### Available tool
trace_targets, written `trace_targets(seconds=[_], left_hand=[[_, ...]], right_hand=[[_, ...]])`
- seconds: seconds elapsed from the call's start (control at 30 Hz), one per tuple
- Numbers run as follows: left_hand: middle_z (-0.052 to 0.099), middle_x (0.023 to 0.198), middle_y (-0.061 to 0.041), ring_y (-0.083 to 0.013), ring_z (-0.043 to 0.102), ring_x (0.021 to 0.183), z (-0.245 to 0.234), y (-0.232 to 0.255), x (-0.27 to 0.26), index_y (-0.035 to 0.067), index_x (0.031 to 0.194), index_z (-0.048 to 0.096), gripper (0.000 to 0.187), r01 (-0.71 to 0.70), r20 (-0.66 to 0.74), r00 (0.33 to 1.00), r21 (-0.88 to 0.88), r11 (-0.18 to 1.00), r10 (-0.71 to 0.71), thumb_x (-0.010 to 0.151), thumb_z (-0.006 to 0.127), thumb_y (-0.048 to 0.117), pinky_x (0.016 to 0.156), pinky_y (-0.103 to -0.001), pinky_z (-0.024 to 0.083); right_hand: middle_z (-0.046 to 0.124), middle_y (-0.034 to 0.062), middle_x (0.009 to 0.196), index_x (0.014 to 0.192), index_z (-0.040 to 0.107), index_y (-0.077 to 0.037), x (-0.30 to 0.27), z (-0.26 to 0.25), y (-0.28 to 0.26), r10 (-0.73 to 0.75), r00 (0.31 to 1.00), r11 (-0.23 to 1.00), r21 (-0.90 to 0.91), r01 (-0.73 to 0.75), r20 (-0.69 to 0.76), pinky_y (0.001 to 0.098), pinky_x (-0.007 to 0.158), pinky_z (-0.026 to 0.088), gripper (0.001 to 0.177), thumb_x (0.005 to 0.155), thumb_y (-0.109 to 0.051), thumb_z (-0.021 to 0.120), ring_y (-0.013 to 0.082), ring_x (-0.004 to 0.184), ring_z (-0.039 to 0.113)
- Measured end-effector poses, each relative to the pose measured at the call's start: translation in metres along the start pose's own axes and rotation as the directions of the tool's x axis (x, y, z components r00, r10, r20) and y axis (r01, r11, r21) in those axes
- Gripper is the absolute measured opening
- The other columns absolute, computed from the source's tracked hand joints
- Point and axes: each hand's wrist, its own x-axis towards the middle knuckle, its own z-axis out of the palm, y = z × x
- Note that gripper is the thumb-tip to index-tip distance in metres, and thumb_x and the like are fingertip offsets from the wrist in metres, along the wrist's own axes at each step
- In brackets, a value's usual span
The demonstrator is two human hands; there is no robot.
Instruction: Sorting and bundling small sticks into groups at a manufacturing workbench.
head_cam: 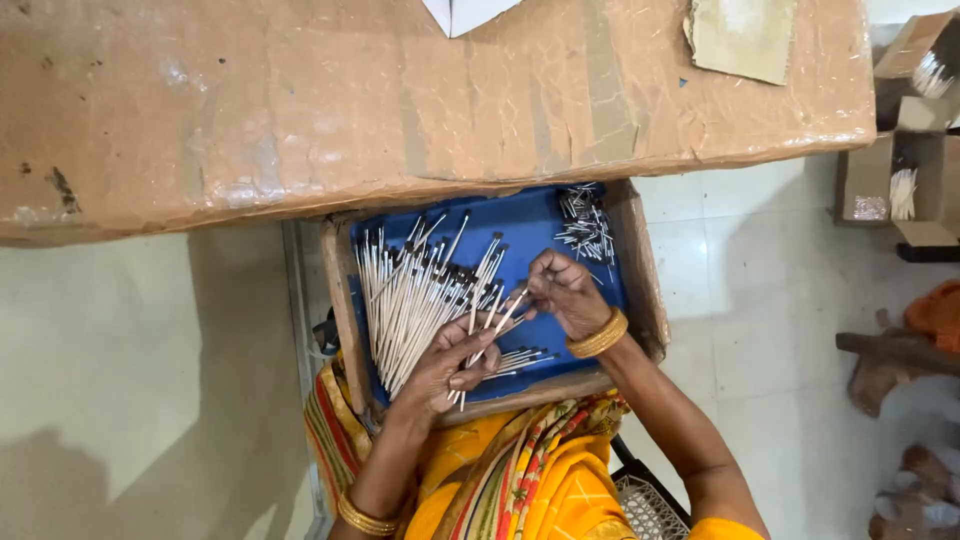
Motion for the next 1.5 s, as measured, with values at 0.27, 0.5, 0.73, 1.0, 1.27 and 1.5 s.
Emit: trace_targets(seconds=[0.27,0.5,0.73,1.0,1.27,1.5], left_hand=[[0.056,0.066,-0.001,-0.0006,0.036,0.041,-0.004,-0.011,0.003,-0.002,0.119,0.063,0.021,-0.02,0.04,0.999,-0.034,0.999,0.022,0.103,0.063,0.011,0.034,-0.016,0.024],[0.07,0.07,-0.001,-0.0045,0.063,0.053,-0.021,-0.036,0.006,0.005,0.115,0.066,0.017,-0.166,0.0,0.902,0.923,0.347,0.432,0.104,0.054,0.009,0.045,-0.024,0.048],[0.075,0.09,0.004,-0.0068,0.063,0.051,-0.026,-0.041,-0.009,0.011,0.125,0.064,0.028,0.166,-0.293,0.857,0.936,0.311,0.425,0.102,0.05,0.018,0.044,-0.027,0.049],[0.07,0.076,-0.005,-0.0067,0.053,0.054,-0.042,-0.041,0.001,0.005,0.137,0.055,0.039,-0.107,-0.218,0.927,0.625,0.773,0.305,0.102,0.058,0.021,0.049,-0.022,0.044],[0.067,0.077,-0.007,-0.0038,0.044,0.045,-0.015,-0.023,0.023,0.0,0.136,0.058,0.038,-0.085,-0.094,0.989,0.25,0.964,0.111,0.101,0.062,0.013,0.037,-0.02,0.03],[0.062,0.073,-0.005,0.0003,0.035,0.041,0.001,-0.012,0.024,-0.001,0.131,0.062,0.031,0.05,0.047,0.998,-0.006,0.999,-0.05,0.104,0.059,0.015,0.037,-0.015,0.024]], right_hand=[[0.075,0.0133,0.093,0.1,0.06,-0.003,-0.006,-0.006,-0.005,-0.062,0.992,0.982,-0.17,0.081,0.114,0.0302,0.068,0.064,0.007,0.102,-0.008,0.065,0.0175,0.083,0.075],[0.074,0.0112,0.081,0.095,0.063,-0.003,0.005,-0.02,0.022,0.06,0.993,0.934,-0.347,-0.091,-0.098,0.0289,0.059,0.06,0.011,0.098,-0.011,0.069,0.0171,0.07,0.073],[0.073,0.0191,0.091,0.099,0.068,-0.004,0.065,-0.07,-0.019,-0.45,0.89,-0.364,-0.926,-0.105,0.076,0.0456,0.06,0.057,0.02,0.093,-0.023,0.067,0.0365,0.08,0.071],[0.069,0.0157,0.097,0.101,0.07,-0.005,0.035,-0.068,-0.029,-0.568,0.798,-0.415,-0.907,-0.069,0.199,0.0448,0.072,0.057,0.013,0.092,-0.009,0.063,0.0342,0.09,0.068],[0.071,0.0137,0.092,0.104,0.07,-0.004,0.01,-0.037,-0.035,-0.637,0.769,0.162,-0.966,0.203,0.055,0.0382,0.072,0.056,0.01,0.094,-0.006,0.067,0.0281,0.083,0.068],[0.075,0.0131,0.097,0.107,0.058,-0.004,-0.009,-0.028,-0.009,-0.078,0.995,0.993,-0.09,0.072,-0.066,0.0303,0.063,0.063,0.011,0.101,-0.012,0.063,0.021,0.088,0.077]])
